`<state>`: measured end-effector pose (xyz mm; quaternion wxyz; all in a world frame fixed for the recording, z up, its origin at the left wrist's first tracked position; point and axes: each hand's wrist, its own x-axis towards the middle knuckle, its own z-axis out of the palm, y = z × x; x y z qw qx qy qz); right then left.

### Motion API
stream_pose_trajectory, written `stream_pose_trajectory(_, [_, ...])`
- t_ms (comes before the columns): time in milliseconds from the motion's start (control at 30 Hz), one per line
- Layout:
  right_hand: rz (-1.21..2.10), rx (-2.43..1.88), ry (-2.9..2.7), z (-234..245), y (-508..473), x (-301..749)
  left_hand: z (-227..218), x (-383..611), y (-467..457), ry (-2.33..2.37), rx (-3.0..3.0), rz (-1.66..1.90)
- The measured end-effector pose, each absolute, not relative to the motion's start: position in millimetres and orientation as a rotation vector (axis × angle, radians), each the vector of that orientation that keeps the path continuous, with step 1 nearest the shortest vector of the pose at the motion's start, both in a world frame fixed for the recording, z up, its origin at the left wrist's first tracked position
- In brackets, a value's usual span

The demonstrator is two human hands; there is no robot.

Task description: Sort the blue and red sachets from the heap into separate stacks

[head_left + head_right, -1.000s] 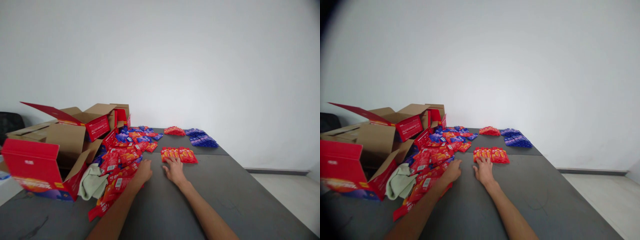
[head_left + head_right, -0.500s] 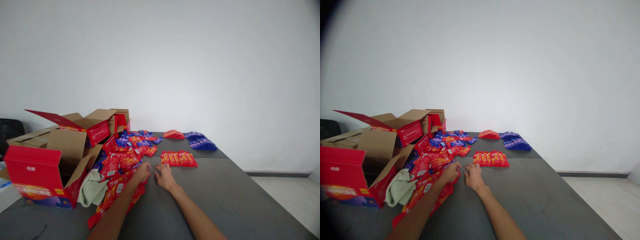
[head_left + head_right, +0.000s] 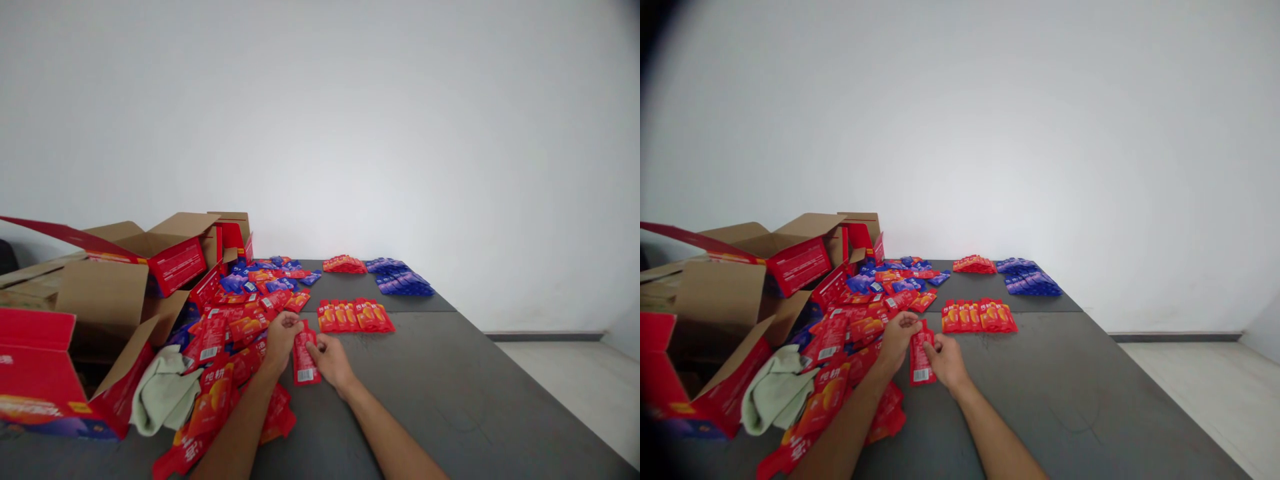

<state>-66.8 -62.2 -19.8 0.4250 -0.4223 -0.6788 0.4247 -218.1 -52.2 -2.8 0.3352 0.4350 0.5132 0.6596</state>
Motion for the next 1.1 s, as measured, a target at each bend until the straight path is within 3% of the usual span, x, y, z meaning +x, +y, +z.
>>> stream_pose_trajectory(233, [1.235, -0.995, -1.615, -15.2, -62.6, -61.3, 2.5, -213.1, -62.2, 1.376, 1.241, 1.461])
stream_pose_trajectory(400, [1.298, -1.020, -1.652, -13.9, -64.7, -60.9, 1.4, -213.0, -59.8, 1.497, 1.246, 1.594])
stream_pose_trajectory(1100, [1.063, -1.090, -1.699, -11.1, -69.0, -62.3, 1.0, -221.9, -59.5, 1.513, 1.206, 1.636])
